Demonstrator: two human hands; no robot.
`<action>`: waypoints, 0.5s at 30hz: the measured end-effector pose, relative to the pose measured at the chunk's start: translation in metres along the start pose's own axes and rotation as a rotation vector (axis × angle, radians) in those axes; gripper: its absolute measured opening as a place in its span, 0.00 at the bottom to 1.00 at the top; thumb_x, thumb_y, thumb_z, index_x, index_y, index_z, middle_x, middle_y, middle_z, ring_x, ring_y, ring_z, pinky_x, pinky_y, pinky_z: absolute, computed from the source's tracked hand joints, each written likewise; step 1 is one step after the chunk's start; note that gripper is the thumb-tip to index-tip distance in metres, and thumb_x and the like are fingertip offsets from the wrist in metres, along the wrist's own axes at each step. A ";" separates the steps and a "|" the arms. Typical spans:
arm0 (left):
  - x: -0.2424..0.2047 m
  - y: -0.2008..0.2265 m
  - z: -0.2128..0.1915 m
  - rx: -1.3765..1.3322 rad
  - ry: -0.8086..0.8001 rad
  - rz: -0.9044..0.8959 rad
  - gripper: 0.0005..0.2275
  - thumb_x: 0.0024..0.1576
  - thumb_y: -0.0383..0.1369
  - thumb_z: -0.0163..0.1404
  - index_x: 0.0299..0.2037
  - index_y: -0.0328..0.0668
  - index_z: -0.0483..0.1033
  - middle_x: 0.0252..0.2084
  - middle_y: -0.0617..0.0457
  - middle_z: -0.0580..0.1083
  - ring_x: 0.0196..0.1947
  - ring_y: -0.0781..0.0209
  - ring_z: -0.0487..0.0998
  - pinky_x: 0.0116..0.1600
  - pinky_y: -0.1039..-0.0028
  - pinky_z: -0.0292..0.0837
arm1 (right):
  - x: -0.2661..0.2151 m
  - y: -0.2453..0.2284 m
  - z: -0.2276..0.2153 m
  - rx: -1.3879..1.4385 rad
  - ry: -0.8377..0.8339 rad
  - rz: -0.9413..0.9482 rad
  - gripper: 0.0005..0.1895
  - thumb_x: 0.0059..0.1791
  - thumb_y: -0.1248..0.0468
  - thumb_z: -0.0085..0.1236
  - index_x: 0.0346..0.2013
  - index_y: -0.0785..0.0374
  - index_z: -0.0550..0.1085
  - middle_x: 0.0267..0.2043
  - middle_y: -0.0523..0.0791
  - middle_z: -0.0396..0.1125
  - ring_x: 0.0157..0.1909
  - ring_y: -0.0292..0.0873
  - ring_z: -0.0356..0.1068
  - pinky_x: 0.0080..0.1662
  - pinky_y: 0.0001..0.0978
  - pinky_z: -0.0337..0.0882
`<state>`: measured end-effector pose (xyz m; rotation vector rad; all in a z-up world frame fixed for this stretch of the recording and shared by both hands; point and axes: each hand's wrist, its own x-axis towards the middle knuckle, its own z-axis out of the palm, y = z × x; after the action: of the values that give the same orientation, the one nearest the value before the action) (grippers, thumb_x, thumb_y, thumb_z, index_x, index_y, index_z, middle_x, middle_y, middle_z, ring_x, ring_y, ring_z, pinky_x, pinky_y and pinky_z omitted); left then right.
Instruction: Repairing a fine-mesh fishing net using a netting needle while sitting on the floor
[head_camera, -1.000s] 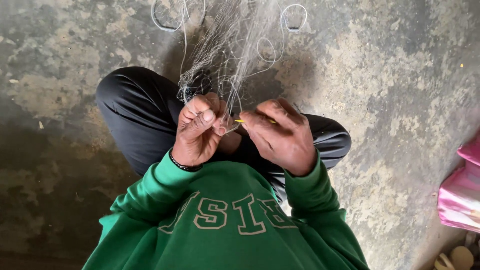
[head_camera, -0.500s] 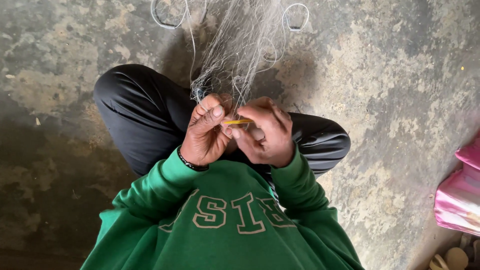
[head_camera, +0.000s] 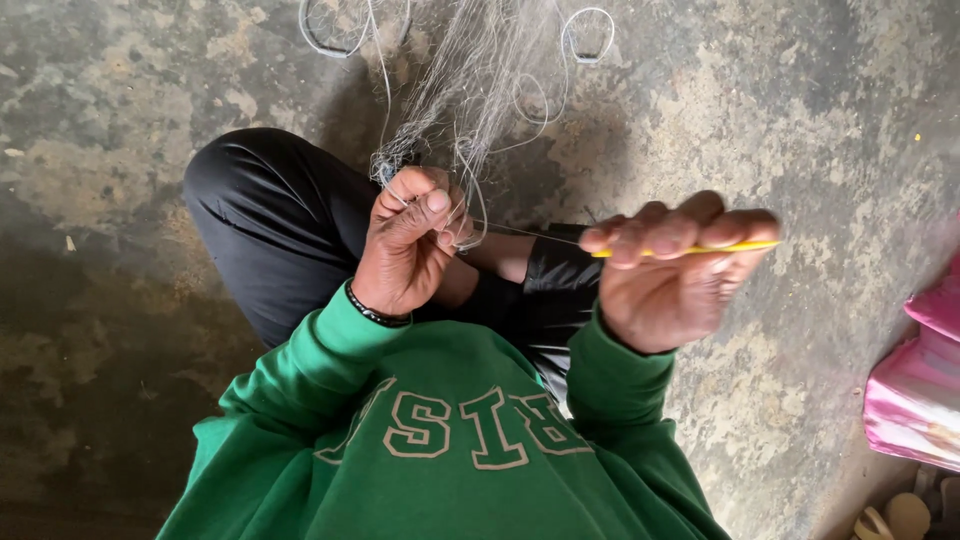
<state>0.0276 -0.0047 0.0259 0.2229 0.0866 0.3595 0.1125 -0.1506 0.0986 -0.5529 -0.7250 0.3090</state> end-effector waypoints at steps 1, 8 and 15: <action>0.000 0.000 0.000 -0.002 0.001 0.001 0.04 0.50 0.22 0.46 0.26 0.41 0.67 0.21 0.57 0.58 0.20 0.68 0.58 0.27 0.81 0.56 | -0.001 -0.004 -0.003 0.000 -0.001 0.002 0.13 0.53 0.65 0.34 0.46 0.66 0.68 0.40 0.52 0.67 0.39 0.54 0.68 0.44 0.56 0.70; 0.000 0.002 -0.009 -0.064 0.024 0.008 0.04 0.50 0.20 0.45 0.30 0.39 0.68 0.23 0.56 0.59 0.23 0.68 0.59 0.27 0.84 0.57 | -0.022 -0.008 -0.022 -0.214 0.166 0.093 0.06 0.49 0.69 0.41 0.40 0.65 0.62 0.29 0.50 0.59 0.22 0.44 0.61 0.28 0.42 0.71; -0.003 0.003 -0.017 -0.020 0.030 -0.027 0.06 0.49 0.17 0.45 0.33 0.35 0.68 0.26 0.54 0.58 0.25 0.66 0.61 0.30 0.82 0.63 | -0.062 0.017 -0.015 -0.828 0.171 0.466 0.07 0.46 0.68 0.42 0.30 0.73 0.64 0.14 0.46 0.53 0.11 0.33 0.51 0.16 0.22 0.59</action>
<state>0.0219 0.0005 0.0107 0.1963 0.1153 0.3364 0.0773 -0.1701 0.0465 -1.5269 -0.5296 0.3812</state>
